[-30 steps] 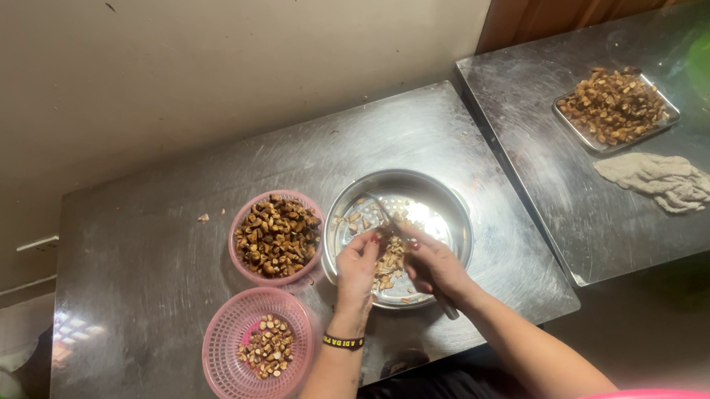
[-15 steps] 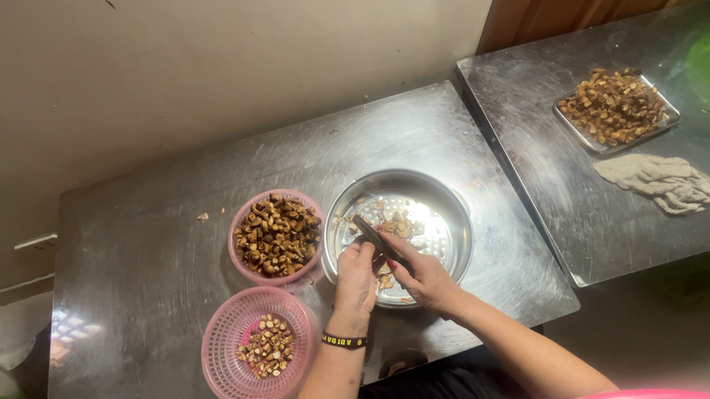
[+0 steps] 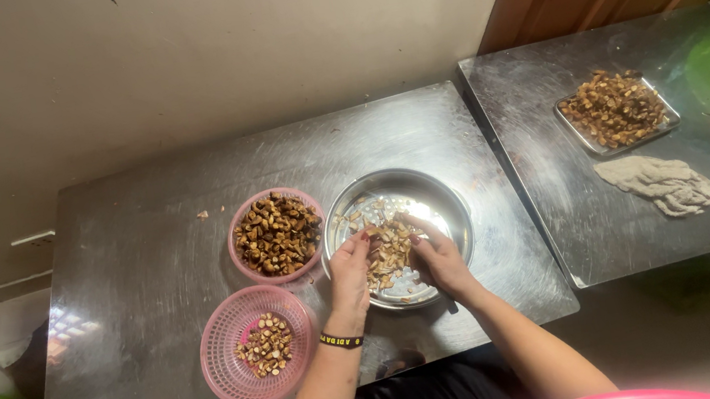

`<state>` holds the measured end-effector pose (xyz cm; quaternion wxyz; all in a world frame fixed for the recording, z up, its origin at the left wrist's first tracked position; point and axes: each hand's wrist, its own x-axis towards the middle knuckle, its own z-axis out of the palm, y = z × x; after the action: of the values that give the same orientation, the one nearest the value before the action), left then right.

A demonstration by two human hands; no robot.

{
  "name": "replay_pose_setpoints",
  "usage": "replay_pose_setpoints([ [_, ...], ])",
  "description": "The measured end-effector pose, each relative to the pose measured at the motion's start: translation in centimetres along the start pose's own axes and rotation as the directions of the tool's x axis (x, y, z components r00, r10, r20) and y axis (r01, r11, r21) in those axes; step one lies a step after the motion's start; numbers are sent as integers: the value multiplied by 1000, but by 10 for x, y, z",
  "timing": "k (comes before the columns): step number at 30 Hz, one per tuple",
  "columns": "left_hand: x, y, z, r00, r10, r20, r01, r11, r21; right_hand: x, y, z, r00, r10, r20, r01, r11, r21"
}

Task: The person sits at a stainless steel table and uses a small knife to trim and cut pieces of dried food over a round metal tray, cutting off unwanted parts. The trimmed pieces are placed into a pink perforated basket while the untrimmed pieces remain in another pink basket beside the tray.

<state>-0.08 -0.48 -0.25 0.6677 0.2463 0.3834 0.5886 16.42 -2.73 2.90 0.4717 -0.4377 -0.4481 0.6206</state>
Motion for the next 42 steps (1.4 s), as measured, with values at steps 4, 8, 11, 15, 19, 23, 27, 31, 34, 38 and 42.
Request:
replay_pose_setpoints([
  [4,0,-3,5,1000,-5,-18,3,996,-90,-9,3,10,997,4,75,23,936,-352],
  [8,-7,-3,9,999,-54,-6,53,993,-103,-10,8,22,971,-153,181,206,921,-330],
  [11,-11,-4,9,996,-85,2,85,987,-135,-8,10,25,972,-165,166,210,928,-307],
  [15,-12,-9,13,1000,3,23,1,984,-178,-5,10,28,886,-418,203,461,840,-285],
  [19,-10,-4,13,999,-43,-27,37,980,-195,-1,2,15,999,33,36,-28,992,-125],
  [23,-5,3,13,998,50,-39,-50,999,-16,2,-4,3,1000,4,-22,-7,993,-121],
  [27,-1,-6,16,984,153,-87,-118,940,321,0,1,-2,994,40,-100,-59,979,-196],
  [31,-1,-7,14,852,489,189,-466,541,700,1,9,-6,998,43,-54,-52,981,-185],
  [34,2,9,5,778,597,195,-501,403,766,1,10,-10,989,131,-62,-138,982,-133],
  [38,16,66,-23,759,649,44,-267,249,931,0,7,-16,967,249,-43,-249,968,11],
  [42,21,107,-50,745,664,56,46,-135,990,1,7,-15,945,327,-29,-325,944,59],
])
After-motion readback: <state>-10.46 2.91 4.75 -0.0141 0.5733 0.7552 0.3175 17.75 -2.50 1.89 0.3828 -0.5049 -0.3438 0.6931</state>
